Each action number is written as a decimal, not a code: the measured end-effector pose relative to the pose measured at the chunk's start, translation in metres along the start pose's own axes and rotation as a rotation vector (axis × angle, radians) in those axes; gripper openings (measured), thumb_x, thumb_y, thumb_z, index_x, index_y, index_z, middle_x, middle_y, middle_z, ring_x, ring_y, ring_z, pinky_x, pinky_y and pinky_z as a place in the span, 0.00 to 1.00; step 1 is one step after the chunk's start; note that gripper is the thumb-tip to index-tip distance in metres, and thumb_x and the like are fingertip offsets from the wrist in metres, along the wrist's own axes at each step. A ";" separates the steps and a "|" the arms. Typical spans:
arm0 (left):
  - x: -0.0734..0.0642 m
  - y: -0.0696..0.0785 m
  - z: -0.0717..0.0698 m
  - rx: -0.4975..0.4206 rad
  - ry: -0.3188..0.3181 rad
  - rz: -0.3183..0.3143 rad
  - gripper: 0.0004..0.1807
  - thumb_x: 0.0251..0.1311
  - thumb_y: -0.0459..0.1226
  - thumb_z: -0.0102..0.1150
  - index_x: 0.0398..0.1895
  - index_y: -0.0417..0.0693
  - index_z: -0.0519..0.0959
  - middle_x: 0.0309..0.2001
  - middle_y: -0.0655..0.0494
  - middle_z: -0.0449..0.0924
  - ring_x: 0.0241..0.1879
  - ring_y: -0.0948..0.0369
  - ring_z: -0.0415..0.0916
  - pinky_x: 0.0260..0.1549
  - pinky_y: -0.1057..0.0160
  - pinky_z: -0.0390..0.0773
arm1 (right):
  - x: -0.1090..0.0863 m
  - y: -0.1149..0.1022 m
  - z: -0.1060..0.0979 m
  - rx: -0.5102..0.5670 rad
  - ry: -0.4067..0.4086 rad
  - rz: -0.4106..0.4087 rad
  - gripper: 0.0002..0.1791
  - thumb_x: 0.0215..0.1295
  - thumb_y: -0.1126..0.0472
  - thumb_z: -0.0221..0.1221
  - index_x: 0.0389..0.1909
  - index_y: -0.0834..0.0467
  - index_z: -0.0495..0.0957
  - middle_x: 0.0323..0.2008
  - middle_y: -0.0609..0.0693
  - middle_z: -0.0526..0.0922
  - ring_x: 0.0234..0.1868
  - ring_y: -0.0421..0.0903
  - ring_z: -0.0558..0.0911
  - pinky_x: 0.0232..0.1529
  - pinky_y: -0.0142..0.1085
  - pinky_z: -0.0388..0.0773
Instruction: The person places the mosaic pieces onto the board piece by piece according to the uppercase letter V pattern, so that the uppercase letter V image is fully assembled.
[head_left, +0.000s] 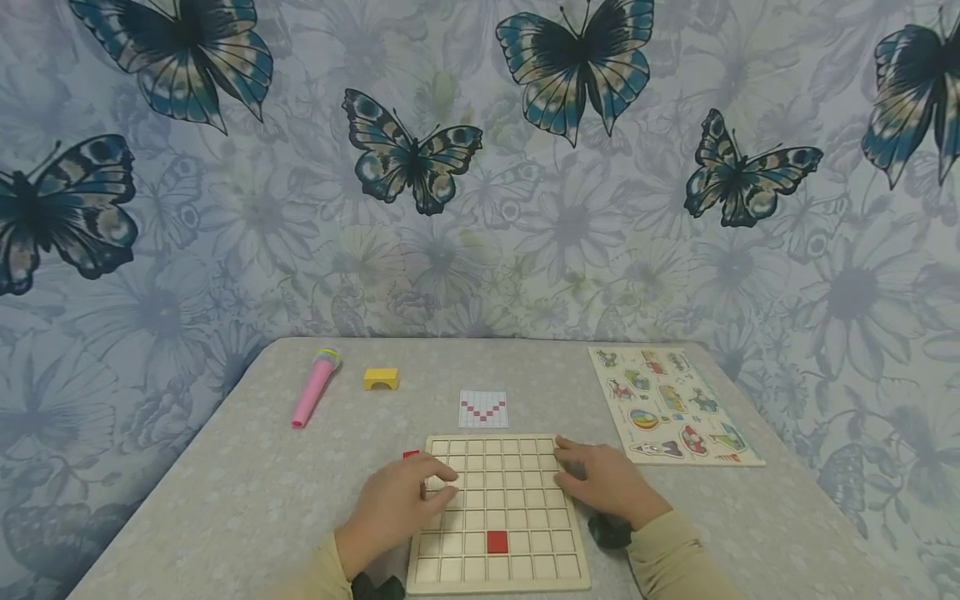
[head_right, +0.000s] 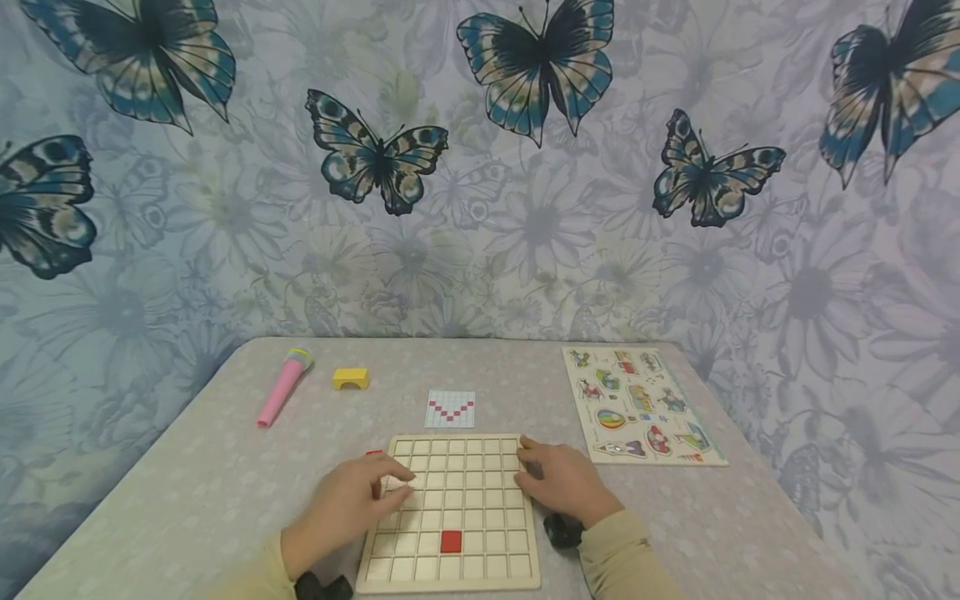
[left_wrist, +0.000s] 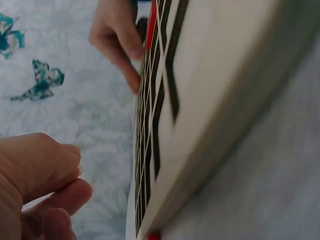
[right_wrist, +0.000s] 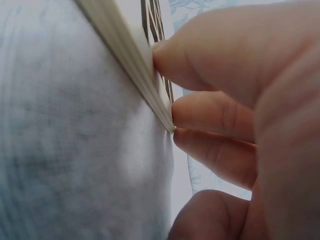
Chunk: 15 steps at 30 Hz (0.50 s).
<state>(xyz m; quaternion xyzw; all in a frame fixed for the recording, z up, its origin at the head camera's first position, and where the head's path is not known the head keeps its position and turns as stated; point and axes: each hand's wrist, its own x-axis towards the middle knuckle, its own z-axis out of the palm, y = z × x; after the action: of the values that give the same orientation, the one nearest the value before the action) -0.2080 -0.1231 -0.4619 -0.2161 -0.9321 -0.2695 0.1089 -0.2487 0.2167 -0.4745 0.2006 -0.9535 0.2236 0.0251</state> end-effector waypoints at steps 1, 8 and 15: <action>0.001 -0.004 -0.004 0.036 0.012 -0.055 0.08 0.60 0.46 0.73 0.42 0.61 0.88 0.42 0.69 0.85 0.24 0.74 0.70 0.21 0.68 0.70 | 0.000 0.000 0.000 -0.002 0.001 -0.001 0.22 0.67 0.49 0.66 0.59 0.54 0.84 0.69 0.47 0.77 0.66 0.57 0.79 0.61 0.53 0.77; 0.007 -0.035 -0.024 0.119 -0.049 -0.313 0.10 0.56 0.42 0.75 0.40 0.58 0.86 0.40 0.63 0.84 0.27 0.65 0.72 0.23 0.62 0.72 | -0.001 0.000 0.000 -0.002 0.000 0.000 0.23 0.67 0.50 0.66 0.59 0.55 0.84 0.69 0.47 0.77 0.66 0.57 0.79 0.62 0.53 0.76; 0.009 -0.050 -0.024 0.106 -0.099 -0.309 0.11 0.52 0.42 0.78 0.36 0.60 0.84 0.36 0.64 0.82 0.29 0.65 0.73 0.25 0.61 0.73 | 0.000 0.001 0.001 0.003 -0.005 0.003 0.23 0.67 0.49 0.66 0.60 0.55 0.84 0.69 0.47 0.77 0.67 0.56 0.78 0.63 0.53 0.76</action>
<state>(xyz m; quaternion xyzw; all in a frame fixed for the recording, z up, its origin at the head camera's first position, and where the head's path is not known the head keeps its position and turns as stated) -0.2368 -0.1713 -0.4624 -0.0771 -0.9713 -0.2227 0.0312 -0.2491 0.2173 -0.4757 0.1996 -0.9536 0.2245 0.0221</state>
